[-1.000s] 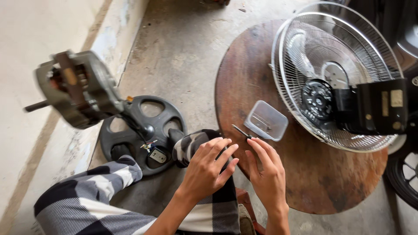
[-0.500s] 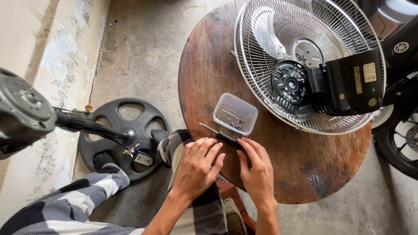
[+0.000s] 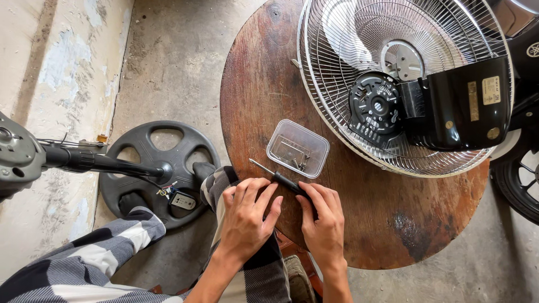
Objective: The person disassembles an electric fan motor, removes the end cap, and then reassembles it by placing the end cap back on and securing it with screws using a screwdriver.
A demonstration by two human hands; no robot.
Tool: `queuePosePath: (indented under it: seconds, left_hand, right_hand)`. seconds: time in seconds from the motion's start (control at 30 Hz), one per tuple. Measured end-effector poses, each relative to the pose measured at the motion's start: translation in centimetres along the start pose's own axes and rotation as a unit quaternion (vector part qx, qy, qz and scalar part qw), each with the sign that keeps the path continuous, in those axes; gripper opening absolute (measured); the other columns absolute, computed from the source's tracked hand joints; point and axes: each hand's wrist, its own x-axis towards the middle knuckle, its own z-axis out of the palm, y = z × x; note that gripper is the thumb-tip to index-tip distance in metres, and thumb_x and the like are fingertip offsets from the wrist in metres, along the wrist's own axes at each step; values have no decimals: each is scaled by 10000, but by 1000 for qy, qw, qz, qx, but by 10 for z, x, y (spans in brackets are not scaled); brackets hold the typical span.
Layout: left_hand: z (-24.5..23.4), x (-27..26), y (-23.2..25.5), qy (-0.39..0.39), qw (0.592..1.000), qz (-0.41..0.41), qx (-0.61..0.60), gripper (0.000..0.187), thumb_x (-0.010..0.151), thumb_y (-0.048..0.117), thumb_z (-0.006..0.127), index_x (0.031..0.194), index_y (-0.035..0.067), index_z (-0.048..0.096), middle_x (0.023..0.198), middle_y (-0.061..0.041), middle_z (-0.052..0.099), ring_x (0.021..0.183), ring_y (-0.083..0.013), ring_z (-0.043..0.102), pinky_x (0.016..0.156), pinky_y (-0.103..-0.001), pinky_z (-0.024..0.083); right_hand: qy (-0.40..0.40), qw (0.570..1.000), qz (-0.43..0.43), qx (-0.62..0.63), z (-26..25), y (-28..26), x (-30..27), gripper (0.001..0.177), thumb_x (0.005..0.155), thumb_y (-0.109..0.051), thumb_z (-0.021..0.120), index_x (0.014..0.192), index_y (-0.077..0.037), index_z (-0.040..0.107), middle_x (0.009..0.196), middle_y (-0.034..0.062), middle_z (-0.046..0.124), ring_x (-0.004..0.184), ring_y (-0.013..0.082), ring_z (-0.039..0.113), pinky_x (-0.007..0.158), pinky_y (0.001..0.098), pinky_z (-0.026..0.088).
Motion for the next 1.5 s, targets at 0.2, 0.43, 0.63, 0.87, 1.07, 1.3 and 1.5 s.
queuePosePath:
  seconds: [0.2, 0.43, 0.63, 0.87, 1.07, 1.3, 1.5]
  left_hand:
    - [2, -2, 4, 6, 999, -33, -18, 322, 965, 259, 671, 1162, 9, 722, 1189, -59, 637, 1174, -222, 537, 995, -397, 336]
    - [-6, -8, 6, 28, 994, -87, -66, 277, 967, 240, 660, 1130, 29, 732, 1166, -66, 659, 1170, -239, 544, 999, -405, 347]
    - [-19, -11, -1, 63, 975, -153, -151, 249, 973, 214, 662, 1115, 19, 726, 1158, -81, 677, 1116, -257, 587, 950, -380, 429]
    - [-40, -18, -13, 118, 923, -228, -287, 219, 978, 180, 668, 1098, 2, 711, 1062, -83, 728, 890, -179, 690, 734, -291, 538]
    - [-72, -26, -22, 165, 904, -249, -305, 218, 968, 191, 700, 1076, 1, 708, 968, -61, 732, 827, -126, 672, 739, -268, 538]
    - [-112, -47, -38, 181, 897, -247, -318, 233, 956, 192, 727, 1078, -3, 693, 930, -37, 714, 815, -100, 616, 756, -247, 529]
    - [-141, -64, -49, 212, 891, -233, -328, 201, 964, 177, 718, 1073, 10, 692, 951, -30, 701, 825, -97, 585, 772, -242, 504]
  right_hand:
    - [-7, 997, 66, 45, 0, -6, -3, 254, 883, -24, 726, 1137, -40, 728, 1113, 99, 709, 1006, 239, 674, 835, 347, 556]
    - [-32, 981, 149, 118, 1, -15, -9, 261, 883, -37, 730, 1142, -63, 747, 1106, 64, 726, 865, 133, 695, 735, 270, 563]
    - [-48, 970, 146, 187, 8, -31, -14, 275, 873, -27, 741, 1147, -38, 748, 1081, 52, 728, 840, 117, 658, 744, 255, 553]
    - [-78, 951, 143, 264, 27, -55, -22, 283, 881, -12, 736, 1164, -3, 733, 1100, 47, 698, 831, 108, 619, 745, 243, 523]
    - [-127, 930, 85, 335, 40, -78, -27, 306, 896, 9, 730, 1201, 30, 703, 1112, 71, 681, 964, 120, 630, 876, 243, 519]
    - [-212, 897, 53, 385, 57, -104, -34, 330, 924, -7, 712, 1250, 12, 663, 1113, 68, 663, 990, 143, 635, 892, 271, 530]
    - [-244, 900, -16, 361, 73, -131, -36, 351, 918, -10, 738, 1260, -1, 665, 1074, 61, 658, 979, 145, 616, 913, 275, 517]
